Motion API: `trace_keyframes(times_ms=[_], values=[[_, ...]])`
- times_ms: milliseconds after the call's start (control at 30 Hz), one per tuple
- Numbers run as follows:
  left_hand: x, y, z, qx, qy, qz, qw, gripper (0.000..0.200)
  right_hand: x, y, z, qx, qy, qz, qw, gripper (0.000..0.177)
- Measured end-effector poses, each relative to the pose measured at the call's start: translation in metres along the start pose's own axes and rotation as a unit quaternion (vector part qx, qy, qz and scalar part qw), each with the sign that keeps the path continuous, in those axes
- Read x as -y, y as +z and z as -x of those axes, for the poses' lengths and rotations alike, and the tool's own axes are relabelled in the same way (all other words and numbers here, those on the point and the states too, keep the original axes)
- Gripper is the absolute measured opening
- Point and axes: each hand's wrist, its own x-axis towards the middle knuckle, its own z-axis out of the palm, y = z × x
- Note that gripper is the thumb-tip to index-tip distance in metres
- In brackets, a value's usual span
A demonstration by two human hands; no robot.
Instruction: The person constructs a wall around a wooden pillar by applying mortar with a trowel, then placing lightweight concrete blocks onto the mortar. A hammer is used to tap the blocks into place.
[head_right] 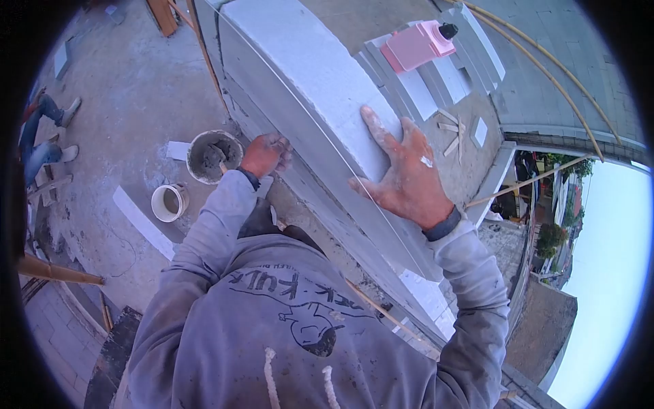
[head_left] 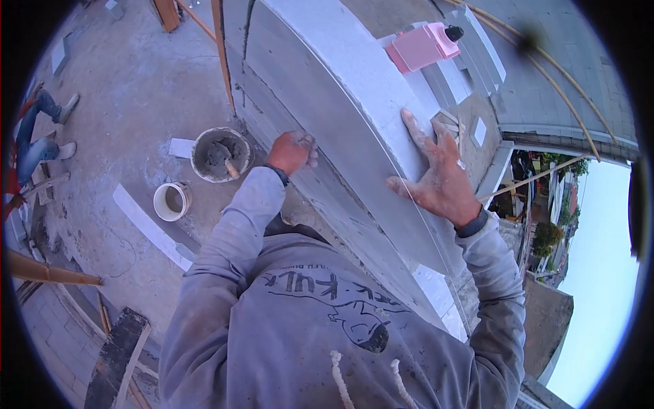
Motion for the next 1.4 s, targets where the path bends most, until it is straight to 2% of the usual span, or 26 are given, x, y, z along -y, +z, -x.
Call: trace_keyframes(times_ms=[367, 467, 533, 633, 733, 967, 1033, 1067, 1133, 1267, 1333, 1400], values=[[0.004, 0.002, -0.001, -0.023, -0.006, -0.031, 0.999, 0.023, 0.003, 0.004, 0.004, -0.018, -0.007, 0.01, 1.0, 0.091], [-0.003, -0.001, -0.001, -0.043, -0.008, 0.012, 0.999, 0.019, 0.004, 0.003, 0.002, -0.034, -0.018, 0.0, 0.999, 0.091], [-0.003, -0.001, 0.0, -0.03, 0.005, -0.056, 0.998, 0.02, 0.006, 0.004, 0.002, -0.045, -0.027, -0.009, 0.999, 0.09], [0.001, -0.004, -0.002, -0.01, 0.025, -0.034, 0.999, 0.02, 0.006, 0.004, 0.003, -0.045, -0.016, 0.0, 0.999, 0.09], [-0.004, -0.006, 0.0, -0.051, 0.02, -0.02, 0.998, 0.021, 0.006, 0.005, 0.004, -0.037, -0.012, -0.005, 0.999, 0.089], [-0.005, -0.013, -0.004, -0.059, 0.024, -0.062, 0.996, 0.023, 0.007, 0.001, 0.004, -0.023, 0.002, 0.013, 1.0, 0.088], [0.001, -0.029, -0.009, -0.128, 0.076, -0.019, 0.989, 0.024, 0.007, 0.003, 0.005, -0.028, -0.001, 0.005, 1.0, 0.089], [-0.006, -0.04, -0.01, -0.13, 0.075, -0.029, 0.988, 0.024, 0.007, 0.003, 0.006, -0.029, -0.004, 0.012, 1.0, 0.089], [-0.028, -0.064, -0.018, -0.275, 0.222, -0.085, 0.932, 0.027, 0.005, 0.0, 0.006, -0.034, -0.005, 0.014, 0.999, 0.089], [-0.101, -0.086, -0.033, -0.377, 0.361, -0.103, 0.847, 0.035, -0.018, -0.003, 0.007, -0.02, -0.058, -0.072, 0.995, 0.079], [-0.138, -0.088, -0.03, -0.317, 0.291, -0.068, 0.9, 0.042, -0.045, -0.004, 0.019, -0.023, -0.075, -0.123, 0.989, 0.076], [-0.158, -0.089, -0.036, -0.313, 0.278, -0.043, 0.907, 0.049, -0.073, -0.008, 0.043, -0.154, -0.088, -0.145, 0.973, 0.064]])
